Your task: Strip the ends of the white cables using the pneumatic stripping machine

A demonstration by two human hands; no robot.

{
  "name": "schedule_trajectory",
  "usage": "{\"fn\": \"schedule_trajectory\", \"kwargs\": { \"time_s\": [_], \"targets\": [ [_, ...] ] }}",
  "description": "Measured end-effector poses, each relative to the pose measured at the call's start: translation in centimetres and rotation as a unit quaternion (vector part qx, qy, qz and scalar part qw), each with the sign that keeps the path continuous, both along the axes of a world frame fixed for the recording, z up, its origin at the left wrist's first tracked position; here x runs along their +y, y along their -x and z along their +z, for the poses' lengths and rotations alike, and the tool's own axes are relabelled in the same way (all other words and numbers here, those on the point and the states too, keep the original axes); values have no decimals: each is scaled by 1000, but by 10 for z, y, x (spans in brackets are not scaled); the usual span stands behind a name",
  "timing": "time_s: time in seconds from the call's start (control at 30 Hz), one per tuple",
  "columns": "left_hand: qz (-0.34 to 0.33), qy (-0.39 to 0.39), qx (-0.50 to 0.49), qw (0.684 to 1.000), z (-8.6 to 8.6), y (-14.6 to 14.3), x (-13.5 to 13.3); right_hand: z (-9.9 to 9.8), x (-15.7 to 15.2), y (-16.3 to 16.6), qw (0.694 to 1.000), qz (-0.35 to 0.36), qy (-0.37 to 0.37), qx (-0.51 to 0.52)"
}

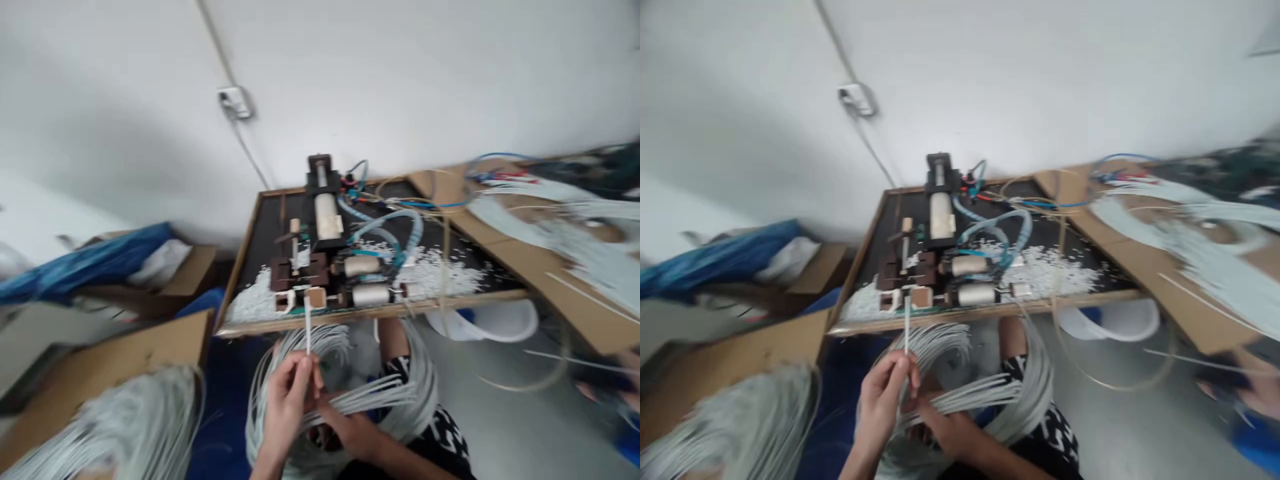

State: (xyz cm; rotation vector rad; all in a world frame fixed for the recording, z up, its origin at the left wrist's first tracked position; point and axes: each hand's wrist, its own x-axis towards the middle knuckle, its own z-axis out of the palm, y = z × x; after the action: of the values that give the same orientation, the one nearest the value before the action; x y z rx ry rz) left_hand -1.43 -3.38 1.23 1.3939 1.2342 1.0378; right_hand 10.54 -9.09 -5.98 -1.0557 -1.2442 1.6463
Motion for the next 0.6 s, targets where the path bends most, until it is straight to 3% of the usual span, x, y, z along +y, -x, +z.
{"fn": "schedule_trajectory", "kwargs": {
  "time_s": [0.1,0.2,0.6],
  "targets": [
    [46,-8,-71,996,4,1,-4,-7,-6,1,998,7,57,38],
    [69,-16,-70,995,9,0,1,-8,-10,-4,995,10,88,46],
    [142,10,-98,985,-3,-16,32,-6,-8,-10,995,9,84,52]
  ]
}}
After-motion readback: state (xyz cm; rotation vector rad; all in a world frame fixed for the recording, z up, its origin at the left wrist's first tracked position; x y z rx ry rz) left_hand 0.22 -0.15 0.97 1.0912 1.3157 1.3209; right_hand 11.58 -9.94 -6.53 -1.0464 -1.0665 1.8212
